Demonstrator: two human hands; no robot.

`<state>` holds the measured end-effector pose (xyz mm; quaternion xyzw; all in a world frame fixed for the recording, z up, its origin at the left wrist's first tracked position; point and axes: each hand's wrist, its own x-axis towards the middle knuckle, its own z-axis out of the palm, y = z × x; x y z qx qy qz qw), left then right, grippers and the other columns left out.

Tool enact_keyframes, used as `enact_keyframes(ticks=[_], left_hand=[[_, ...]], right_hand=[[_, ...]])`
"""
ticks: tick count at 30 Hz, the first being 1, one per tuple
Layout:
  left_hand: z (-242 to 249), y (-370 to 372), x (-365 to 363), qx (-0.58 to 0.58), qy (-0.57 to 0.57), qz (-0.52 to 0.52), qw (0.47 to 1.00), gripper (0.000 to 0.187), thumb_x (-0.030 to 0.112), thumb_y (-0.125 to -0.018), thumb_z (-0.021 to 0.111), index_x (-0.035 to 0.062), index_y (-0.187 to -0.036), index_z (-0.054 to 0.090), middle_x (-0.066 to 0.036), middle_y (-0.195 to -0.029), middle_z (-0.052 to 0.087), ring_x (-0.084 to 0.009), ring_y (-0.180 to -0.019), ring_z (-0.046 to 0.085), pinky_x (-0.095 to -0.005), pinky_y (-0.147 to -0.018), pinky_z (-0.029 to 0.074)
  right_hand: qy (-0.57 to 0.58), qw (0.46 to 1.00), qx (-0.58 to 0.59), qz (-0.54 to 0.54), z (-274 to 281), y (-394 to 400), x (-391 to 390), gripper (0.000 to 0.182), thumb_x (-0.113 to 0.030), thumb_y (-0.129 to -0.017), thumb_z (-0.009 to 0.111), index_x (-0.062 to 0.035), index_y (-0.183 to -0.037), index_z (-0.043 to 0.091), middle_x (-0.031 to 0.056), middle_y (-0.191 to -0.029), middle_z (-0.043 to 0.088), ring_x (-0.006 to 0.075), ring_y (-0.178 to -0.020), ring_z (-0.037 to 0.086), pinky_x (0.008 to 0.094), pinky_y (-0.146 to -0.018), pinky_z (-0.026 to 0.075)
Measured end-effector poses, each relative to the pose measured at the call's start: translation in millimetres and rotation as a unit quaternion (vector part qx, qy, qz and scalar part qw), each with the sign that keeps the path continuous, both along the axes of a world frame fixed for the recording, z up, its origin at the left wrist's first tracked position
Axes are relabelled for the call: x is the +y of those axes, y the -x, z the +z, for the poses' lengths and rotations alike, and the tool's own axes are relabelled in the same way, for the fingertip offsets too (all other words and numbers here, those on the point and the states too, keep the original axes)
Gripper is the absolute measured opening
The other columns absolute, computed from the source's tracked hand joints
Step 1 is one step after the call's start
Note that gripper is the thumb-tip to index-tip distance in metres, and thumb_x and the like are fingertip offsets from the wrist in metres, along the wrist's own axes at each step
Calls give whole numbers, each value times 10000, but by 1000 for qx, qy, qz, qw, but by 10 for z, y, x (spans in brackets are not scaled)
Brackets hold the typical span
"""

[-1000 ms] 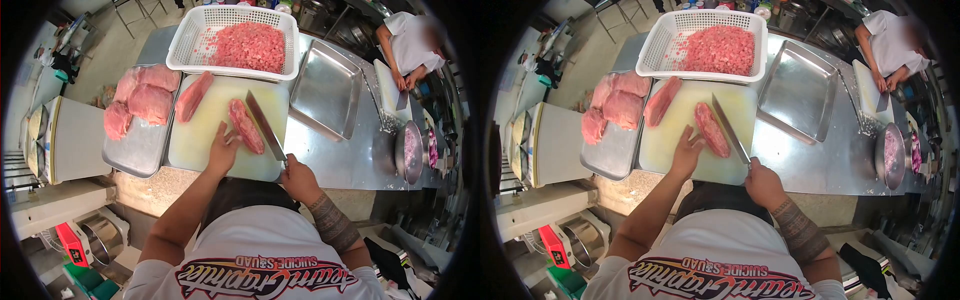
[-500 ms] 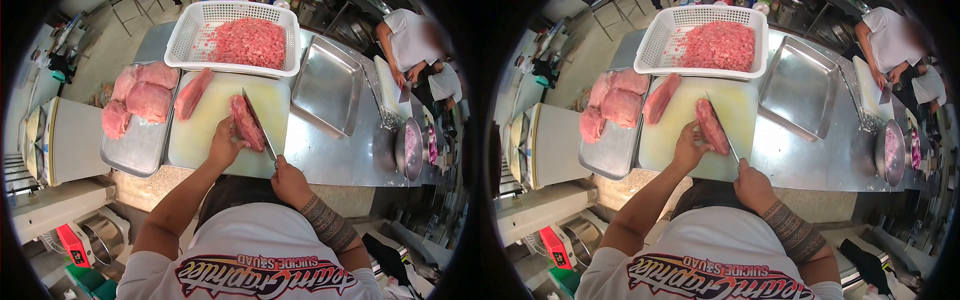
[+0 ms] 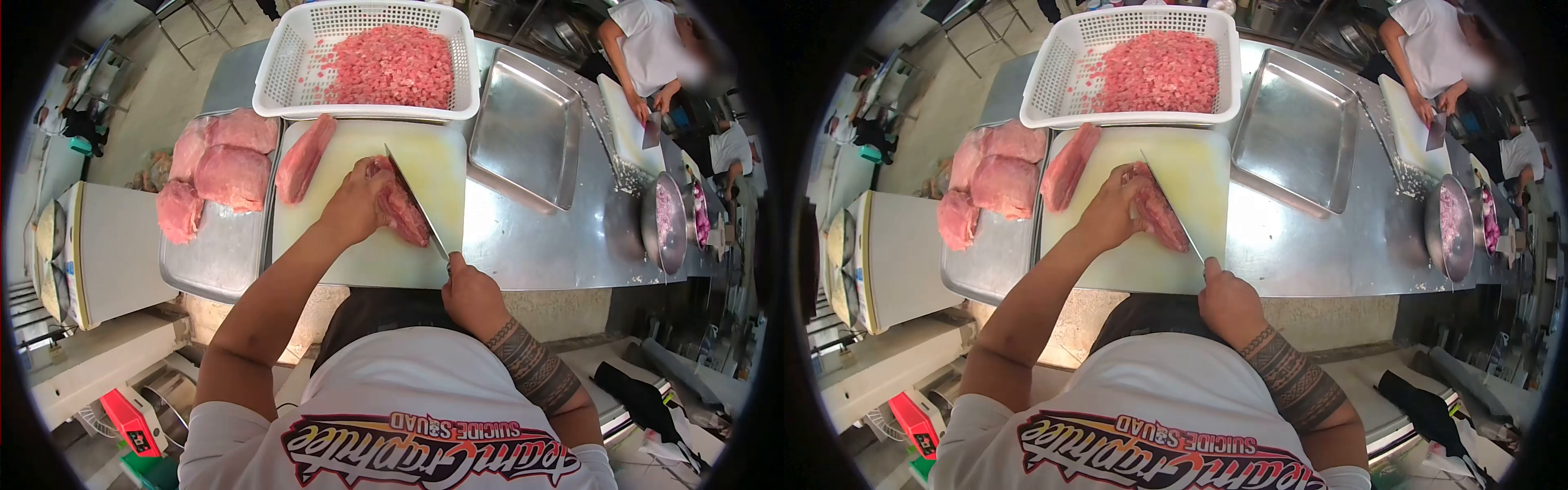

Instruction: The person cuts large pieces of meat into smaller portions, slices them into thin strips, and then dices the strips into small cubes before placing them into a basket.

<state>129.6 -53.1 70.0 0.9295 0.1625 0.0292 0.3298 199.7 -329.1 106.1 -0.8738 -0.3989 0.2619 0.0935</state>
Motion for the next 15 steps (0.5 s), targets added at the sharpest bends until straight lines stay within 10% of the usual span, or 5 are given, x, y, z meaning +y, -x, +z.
enact_keyframes(ticks=[15], left_hand=[[144, -158, 18, 28, -12, 13, 999, 666, 246, -786, 899, 60, -1351, 600, -213, -1444, 557, -446, -1287, 588, -510, -1062, 521]], right_hand=[[-25, 996, 74, -42, 565, -128, -38, 225, -84, -916, 634, 10, -1087, 522, 232, -827, 713, 447, -790, 716, 544, -723, 580]])
